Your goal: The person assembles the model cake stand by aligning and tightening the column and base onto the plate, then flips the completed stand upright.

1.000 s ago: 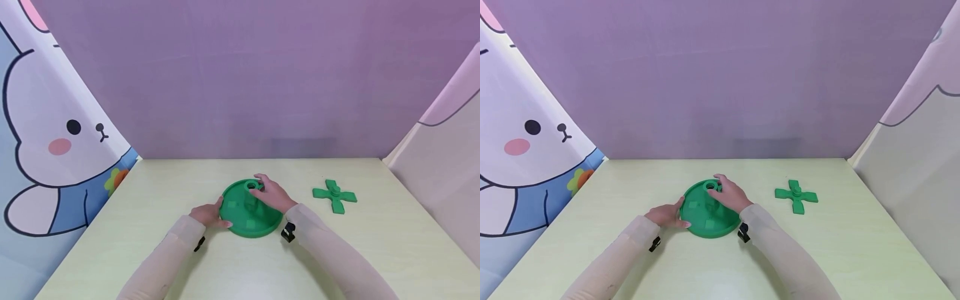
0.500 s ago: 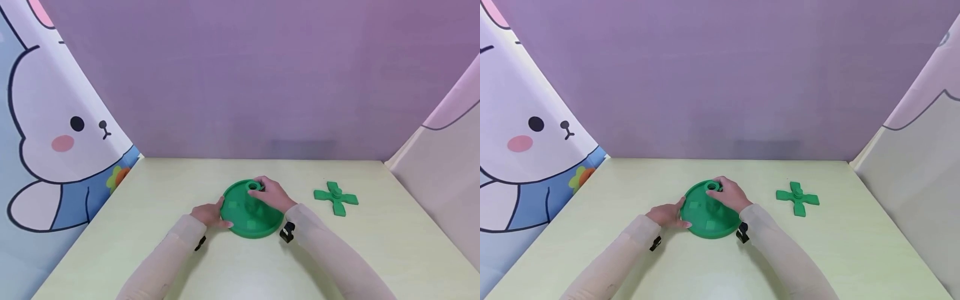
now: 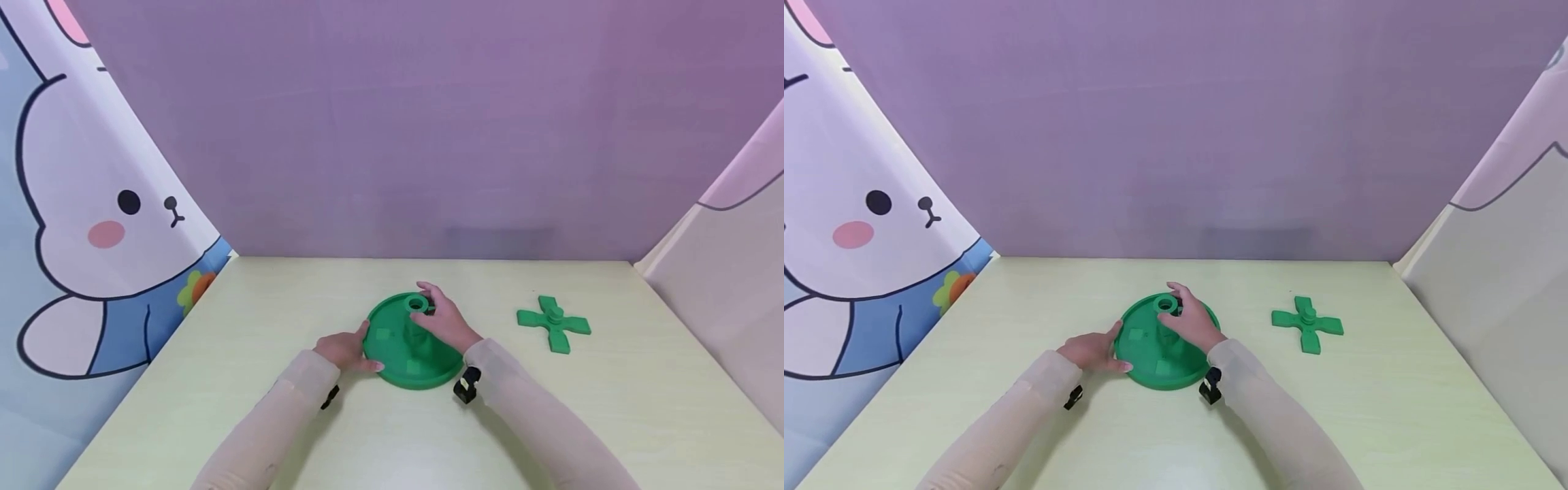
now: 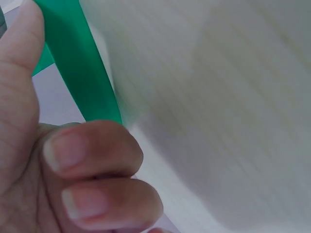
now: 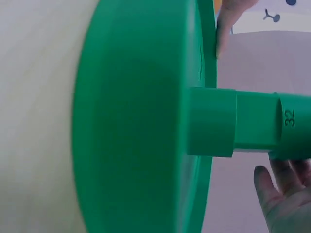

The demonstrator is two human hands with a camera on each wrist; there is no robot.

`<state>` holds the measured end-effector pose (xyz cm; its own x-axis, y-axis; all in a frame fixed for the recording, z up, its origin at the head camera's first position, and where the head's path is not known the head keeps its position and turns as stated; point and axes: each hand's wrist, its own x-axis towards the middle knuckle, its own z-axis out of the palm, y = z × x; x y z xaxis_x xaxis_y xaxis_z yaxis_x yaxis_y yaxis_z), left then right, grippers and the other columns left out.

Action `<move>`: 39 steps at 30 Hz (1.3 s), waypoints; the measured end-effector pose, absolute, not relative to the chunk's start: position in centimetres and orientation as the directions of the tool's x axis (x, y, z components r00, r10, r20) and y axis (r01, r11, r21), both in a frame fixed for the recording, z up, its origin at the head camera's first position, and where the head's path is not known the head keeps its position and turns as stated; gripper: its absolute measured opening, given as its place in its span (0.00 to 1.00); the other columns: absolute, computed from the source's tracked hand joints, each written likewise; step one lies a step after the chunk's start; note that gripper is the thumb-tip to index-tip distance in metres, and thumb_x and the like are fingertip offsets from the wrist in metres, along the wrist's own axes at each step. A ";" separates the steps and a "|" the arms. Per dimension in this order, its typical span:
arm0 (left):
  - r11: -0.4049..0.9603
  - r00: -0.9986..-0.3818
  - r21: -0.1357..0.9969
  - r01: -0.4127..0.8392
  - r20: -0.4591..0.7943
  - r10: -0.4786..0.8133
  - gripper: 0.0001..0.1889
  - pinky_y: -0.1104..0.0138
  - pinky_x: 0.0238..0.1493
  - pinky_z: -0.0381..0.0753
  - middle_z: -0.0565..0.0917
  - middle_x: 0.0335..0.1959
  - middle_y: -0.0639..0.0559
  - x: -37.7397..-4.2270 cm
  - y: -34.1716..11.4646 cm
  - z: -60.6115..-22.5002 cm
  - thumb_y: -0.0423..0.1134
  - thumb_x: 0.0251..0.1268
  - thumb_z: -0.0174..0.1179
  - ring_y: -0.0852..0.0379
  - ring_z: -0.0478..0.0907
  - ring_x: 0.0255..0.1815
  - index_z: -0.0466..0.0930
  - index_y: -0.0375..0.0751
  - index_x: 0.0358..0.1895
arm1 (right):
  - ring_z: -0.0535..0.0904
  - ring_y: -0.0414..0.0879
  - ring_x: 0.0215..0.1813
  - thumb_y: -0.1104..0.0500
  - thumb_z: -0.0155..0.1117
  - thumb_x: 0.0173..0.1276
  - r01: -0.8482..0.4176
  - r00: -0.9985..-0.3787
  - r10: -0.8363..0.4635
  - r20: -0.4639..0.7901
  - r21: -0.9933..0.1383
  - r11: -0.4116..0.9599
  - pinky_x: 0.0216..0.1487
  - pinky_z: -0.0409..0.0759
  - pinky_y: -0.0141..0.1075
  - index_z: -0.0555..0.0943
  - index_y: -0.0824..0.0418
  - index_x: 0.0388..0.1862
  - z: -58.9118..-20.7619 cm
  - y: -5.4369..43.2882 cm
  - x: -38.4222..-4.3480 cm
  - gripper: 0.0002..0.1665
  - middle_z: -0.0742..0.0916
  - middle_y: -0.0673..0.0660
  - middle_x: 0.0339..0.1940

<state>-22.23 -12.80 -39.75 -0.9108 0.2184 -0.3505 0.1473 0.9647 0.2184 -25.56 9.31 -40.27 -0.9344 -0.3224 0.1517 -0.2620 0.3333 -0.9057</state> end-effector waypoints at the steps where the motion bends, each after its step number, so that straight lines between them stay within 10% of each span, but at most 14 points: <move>1: 0.965 -0.911 0.216 0.147 -0.350 0.218 0.52 0.52 0.48 0.76 0.81 0.52 0.41 -22.2 -12.7 -39.7 0.63 0.56 0.63 0.47 0.78 0.51 0.49 0.40 0.76 | 0.74 0.57 0.56 0.62 0.61 0.66 -0.270 -0.931 -0.327 0.160 -0.906 0.327 0.53 0.75 0.48 0.60 0.64 0.73 -40.4 9.5 -25.6 0.38 0.75 0.65 0.62; 12: 0.965 -0.909 0.215 0.153 -0.353 0.223 0.52 0.54 0.45 0.76 0.83 0.47 0.43 -22.4 -13.0 -39.9 0.64 0.55 0.63 0.49 0.79 0.47 0.49 0.39 0.76 | 0.77 0.53 0.50 0.61 0.71 0.60 -0.245 -0.950 -0.275 0.149 -0.901 0.358 0.51 0.76 0.46 0.73 0.66 0.60 -40.9 9.9 -26.0 0.30 0.82 0.59 0.49; 23: 0.965 -0.909 0.216 0.146 -0.357 0.217 0.52 0.52 0.46 0.76 0.83 0.47 0.42 -22.2 -13.5 -40.0 0.63 0.55 0.63 0.47 0.79 0.49 0.49 0.38 0.76 | 0.72 0.59 0.62 0.63 0.65 0.64 -0.279 -0.912 -0.391 0.124 -0.886 0.370 0.57 0.74 0.49 0.57 0.65 0.75 -41.0 10.0 -26.0 0.43 0.76 0.65 0.62; 39: 0.973 -0.911 0.141 0.182 -0.349 0.221 0.51 0.57 0.38 0.76 0.79 0.28 0.50 -22.7 -12.6 -40.1 0.66 0.56 0.61 0.55 0.76 0.32 0.50 0.40 0.76 | 0.77 0.51 0.47 0.60 0.73 0.59 -0.248 -0.955 -0.270 0.127 -0.841 0.480 0.49 0.77 0.45 0.72 0.65 0.63 -40.9 9.4 -25.8 0.34 0.81 0.57 0.50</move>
<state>-22.70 -12.64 -40.06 -0.9106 0.2206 -0.3494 0.1818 0.9732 0.1406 -25.82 9.39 -40.94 -0.9545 -0.2696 0.1273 -0.2479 0.4801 -0.8415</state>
